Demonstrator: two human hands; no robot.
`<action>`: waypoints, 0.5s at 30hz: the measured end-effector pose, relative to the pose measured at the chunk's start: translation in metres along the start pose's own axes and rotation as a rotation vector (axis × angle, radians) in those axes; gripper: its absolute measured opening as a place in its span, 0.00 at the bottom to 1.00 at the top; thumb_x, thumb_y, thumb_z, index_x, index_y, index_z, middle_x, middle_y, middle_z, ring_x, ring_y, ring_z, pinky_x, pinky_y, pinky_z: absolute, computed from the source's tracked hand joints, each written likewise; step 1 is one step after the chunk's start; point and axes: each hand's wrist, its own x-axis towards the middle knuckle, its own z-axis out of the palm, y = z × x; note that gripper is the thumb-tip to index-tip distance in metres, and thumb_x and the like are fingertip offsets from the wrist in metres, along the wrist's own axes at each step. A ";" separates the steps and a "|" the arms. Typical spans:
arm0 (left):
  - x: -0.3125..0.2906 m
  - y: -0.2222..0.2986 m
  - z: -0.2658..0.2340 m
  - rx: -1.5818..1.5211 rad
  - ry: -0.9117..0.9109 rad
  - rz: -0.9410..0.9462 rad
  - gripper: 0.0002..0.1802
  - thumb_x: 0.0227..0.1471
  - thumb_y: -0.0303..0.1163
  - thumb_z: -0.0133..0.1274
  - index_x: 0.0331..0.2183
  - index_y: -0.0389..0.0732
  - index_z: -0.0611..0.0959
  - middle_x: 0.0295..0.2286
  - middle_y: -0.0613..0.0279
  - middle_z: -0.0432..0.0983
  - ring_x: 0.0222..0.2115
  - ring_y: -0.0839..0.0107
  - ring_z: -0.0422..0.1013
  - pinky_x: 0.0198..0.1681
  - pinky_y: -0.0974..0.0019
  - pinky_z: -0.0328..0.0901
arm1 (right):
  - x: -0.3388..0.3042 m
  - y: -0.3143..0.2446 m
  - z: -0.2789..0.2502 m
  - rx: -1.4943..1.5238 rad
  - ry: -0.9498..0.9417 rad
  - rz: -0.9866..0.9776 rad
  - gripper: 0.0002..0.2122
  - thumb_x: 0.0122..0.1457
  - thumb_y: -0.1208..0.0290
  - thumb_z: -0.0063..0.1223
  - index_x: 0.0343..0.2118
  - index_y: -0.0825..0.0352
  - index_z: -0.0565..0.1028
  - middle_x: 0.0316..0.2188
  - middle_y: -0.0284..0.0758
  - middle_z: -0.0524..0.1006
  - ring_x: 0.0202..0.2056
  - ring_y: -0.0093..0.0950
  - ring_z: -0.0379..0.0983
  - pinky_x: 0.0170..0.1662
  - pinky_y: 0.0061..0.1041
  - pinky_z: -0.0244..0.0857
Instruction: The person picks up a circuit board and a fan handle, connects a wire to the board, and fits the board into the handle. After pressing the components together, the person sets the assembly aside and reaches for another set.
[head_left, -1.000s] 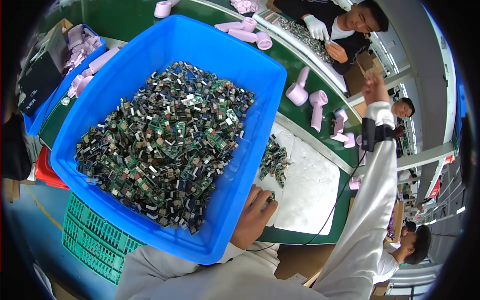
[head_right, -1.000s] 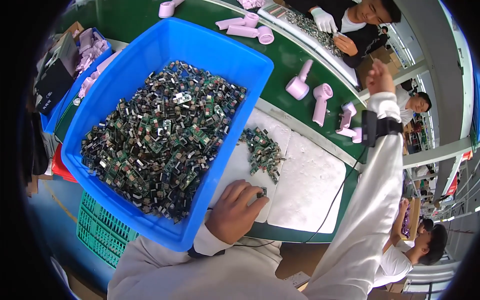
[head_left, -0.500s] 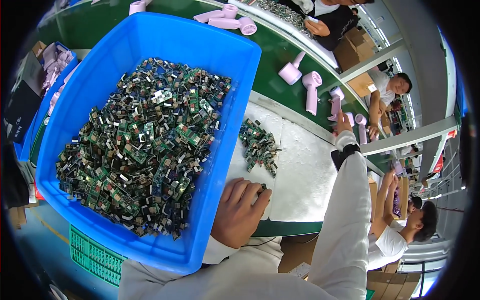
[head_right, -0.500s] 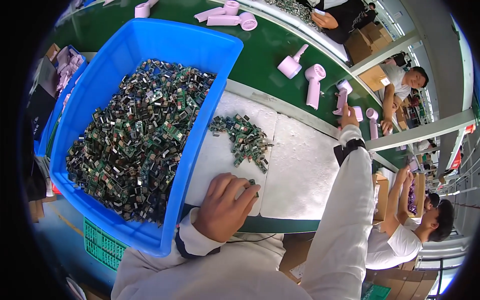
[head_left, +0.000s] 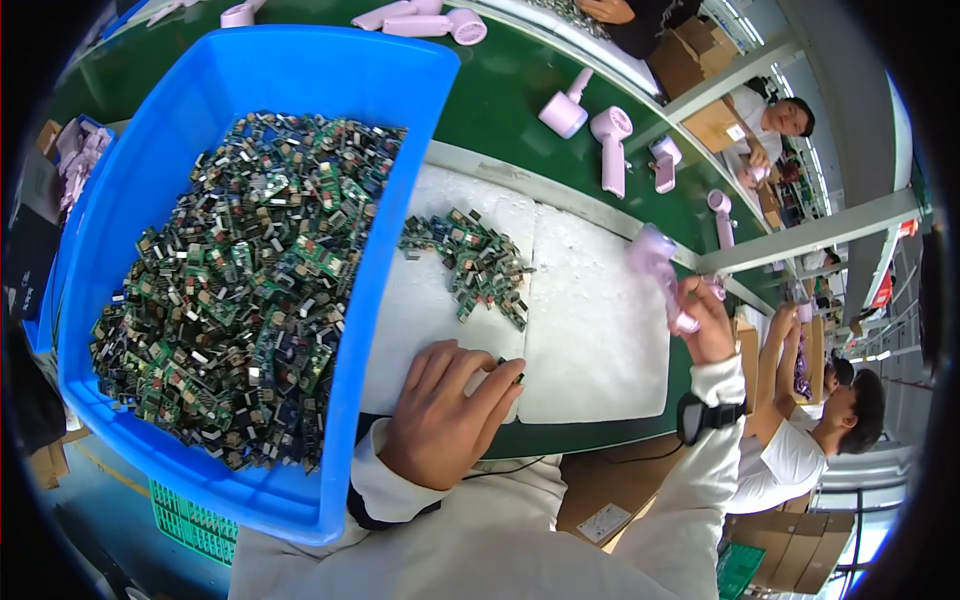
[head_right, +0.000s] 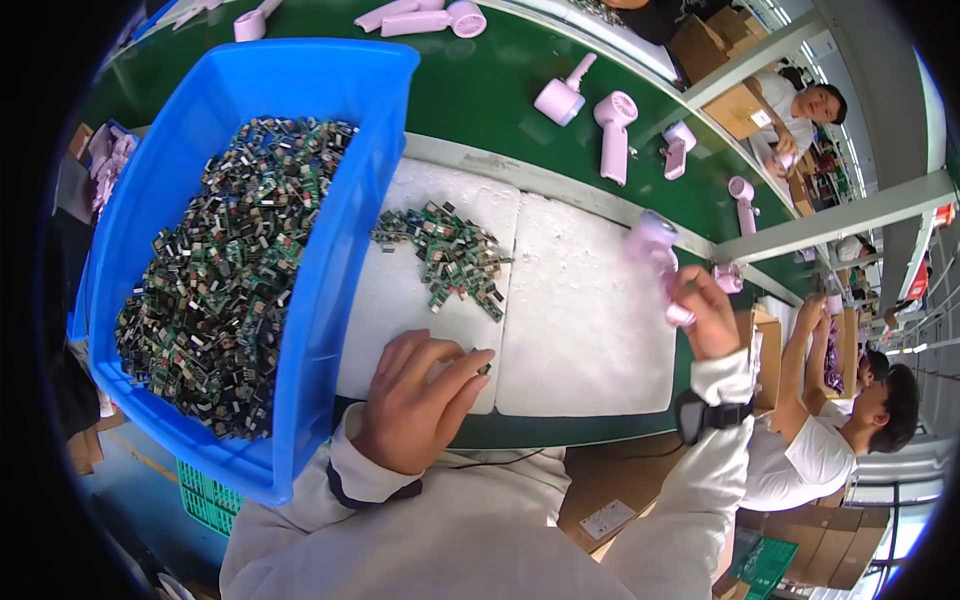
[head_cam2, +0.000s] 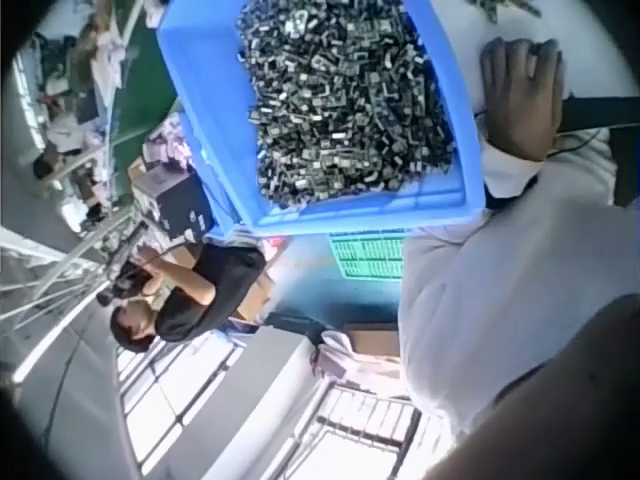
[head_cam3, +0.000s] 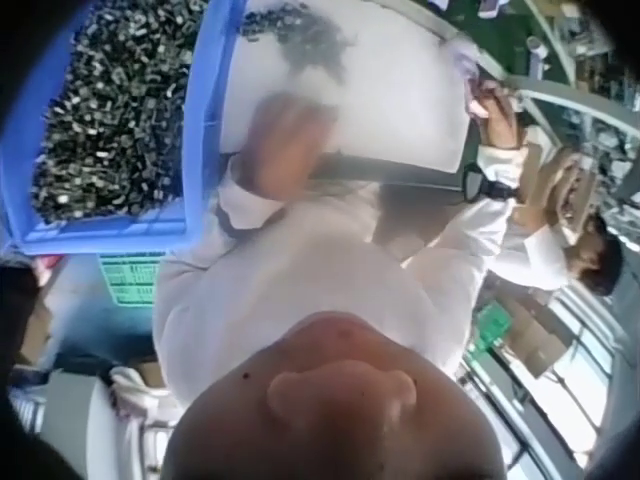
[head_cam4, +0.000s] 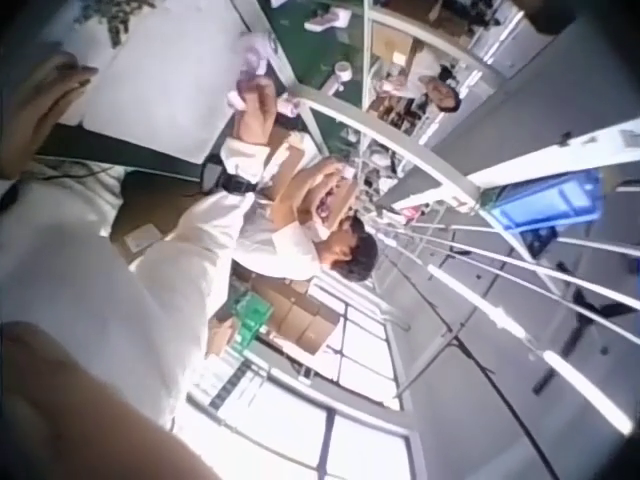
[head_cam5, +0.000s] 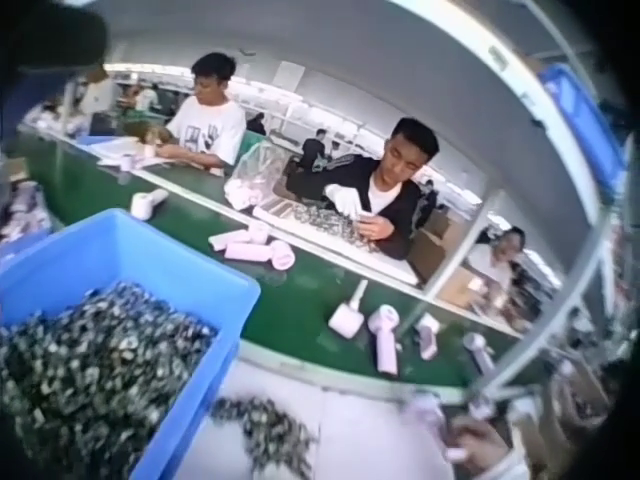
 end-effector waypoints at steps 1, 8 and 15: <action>0.001 0.002 -0.001 -0.019 -0.021 0.009 0.13 0.53 0.26 0.62 0.43 0.40 0.85 0.34 0.59 0.75 0.38 0.56 0.72 0.48 0.51 0.65 | -0.027 0.004 0.007 -0.023 -0.051 -0.020 0.05 0.63 0.74 0.51 0.41 0.64 0.71 0.28 0.27 0.71 0.27 0.18 0.68 0.30 0.17 0.60; 0.006 0.000 0.004 -0.004 -0.037 0.003 0.11 0.55 0.23 0.58 0.42 0.37 0.85 0.34 0.55 0.78 0.36 0.53 0.73 0.49 0.50 0.67 | -0.117 0.009 0.102 -0.521 -0.116 -0.161 0.18 0.56 0.80 0.62 0.49 0.65 0.73 0.24 0.27 0.75 0.26 0.19 0.75 0.31 0.22 0.68; 0.004 0.004 0.002 0.003 -0.068 0.000 0.08 0.57 0.24 0.58 0.40 0.35 0.84 0.33 0.54 0.79 0.35 0.53 0.73 0.48 0.51 0.68 | -0.099 -0.006 0.119 -0.907 -0.145 -0.407 0.21 0.55 0.74 0.66 0.52 0.62 0.76 0.18 0.32 0.76 0.19 0.29 0.74 0.27 0.30 0.70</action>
